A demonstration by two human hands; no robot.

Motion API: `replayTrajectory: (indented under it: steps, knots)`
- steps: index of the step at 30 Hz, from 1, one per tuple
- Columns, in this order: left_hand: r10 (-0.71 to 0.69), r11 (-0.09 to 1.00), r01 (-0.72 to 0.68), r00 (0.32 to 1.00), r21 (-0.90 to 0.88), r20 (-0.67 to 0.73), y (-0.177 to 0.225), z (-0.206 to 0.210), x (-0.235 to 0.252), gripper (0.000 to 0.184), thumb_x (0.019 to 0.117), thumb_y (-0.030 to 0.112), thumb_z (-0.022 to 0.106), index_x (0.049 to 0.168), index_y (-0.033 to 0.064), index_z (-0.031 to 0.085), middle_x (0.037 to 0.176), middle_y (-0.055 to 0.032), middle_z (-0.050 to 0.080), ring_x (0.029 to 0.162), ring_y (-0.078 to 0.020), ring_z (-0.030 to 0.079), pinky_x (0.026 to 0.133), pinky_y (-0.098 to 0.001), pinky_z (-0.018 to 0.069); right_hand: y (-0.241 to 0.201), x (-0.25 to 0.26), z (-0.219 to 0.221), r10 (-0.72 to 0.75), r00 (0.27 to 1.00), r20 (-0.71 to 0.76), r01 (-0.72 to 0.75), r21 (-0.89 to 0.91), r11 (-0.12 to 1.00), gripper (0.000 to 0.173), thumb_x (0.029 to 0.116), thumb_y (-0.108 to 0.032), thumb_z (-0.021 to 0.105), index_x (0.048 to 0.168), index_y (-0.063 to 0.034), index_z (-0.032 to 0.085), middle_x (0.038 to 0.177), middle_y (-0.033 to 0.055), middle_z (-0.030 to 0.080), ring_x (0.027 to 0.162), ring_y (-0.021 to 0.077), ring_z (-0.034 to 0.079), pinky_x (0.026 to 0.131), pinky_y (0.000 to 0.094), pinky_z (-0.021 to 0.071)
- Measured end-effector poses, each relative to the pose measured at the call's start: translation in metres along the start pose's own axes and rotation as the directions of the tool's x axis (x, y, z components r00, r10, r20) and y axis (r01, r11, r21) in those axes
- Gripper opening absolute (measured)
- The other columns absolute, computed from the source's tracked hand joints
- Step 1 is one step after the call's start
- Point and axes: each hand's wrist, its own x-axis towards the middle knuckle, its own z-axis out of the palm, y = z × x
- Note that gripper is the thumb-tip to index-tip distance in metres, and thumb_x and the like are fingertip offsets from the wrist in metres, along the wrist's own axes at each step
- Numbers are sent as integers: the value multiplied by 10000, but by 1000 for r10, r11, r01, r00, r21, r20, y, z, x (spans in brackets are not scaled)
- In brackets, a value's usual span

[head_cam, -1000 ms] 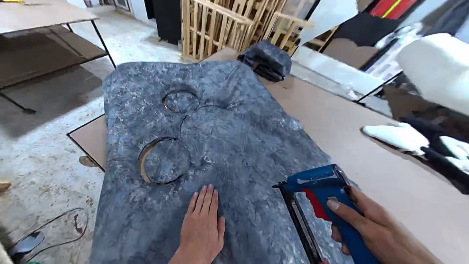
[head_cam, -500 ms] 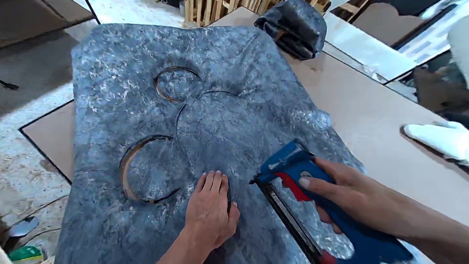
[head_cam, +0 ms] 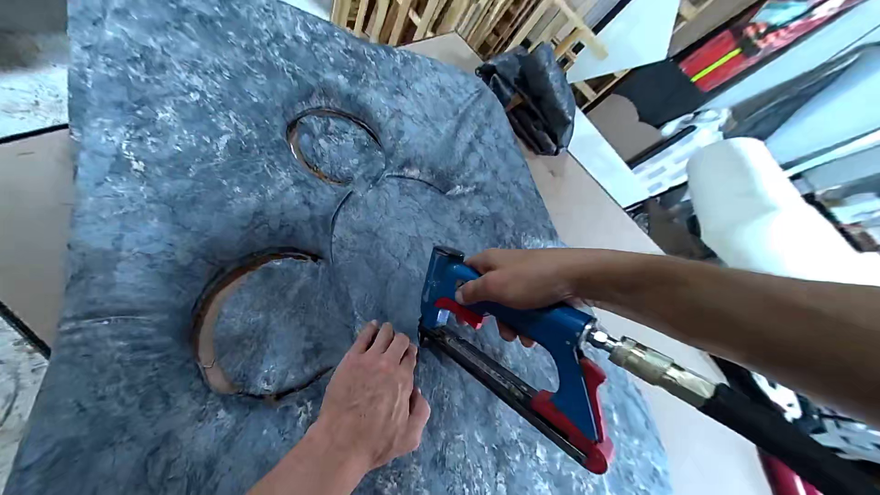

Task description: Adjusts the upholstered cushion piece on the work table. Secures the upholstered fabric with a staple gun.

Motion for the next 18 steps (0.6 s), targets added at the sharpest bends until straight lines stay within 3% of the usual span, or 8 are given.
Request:
replayTrajectory:
  steps: [8,14,18]
  knots:
    - [-29,1000,29,990,-5,-138,-2,14,-2,540,890,489,471,1198,140,746,1260,-15,705,1325,-209,584,1178,-431,405,-34,31,-13,105,990,98,-88,-165,982,228,1081,-263,472,1187,-82,561,959,113,750,509,188,631,459,319,533]
    - [-40,998,40,999,38,-7,-3,2,3,592,909,507,435,1289,142,706,1367,-16,647,1364,-243,529,1162,-472,380,-27,37,-19,123,982,146,-114,-71,991,231,1074,-253,460,1149,-70,581,902,124,745,482,175,617,435,293,512]
    - [-77,994,84,992,69,-97,-2,9,3,593,866,547,459,1206,156,746,1314,-35,660,1314,-255,554,1143,-477,390,-28,40,-19,132,982,138,-129,-34,991,256,1066,-244,449,1099,-73,637,890,112,749,464,167,606,425,288,508]
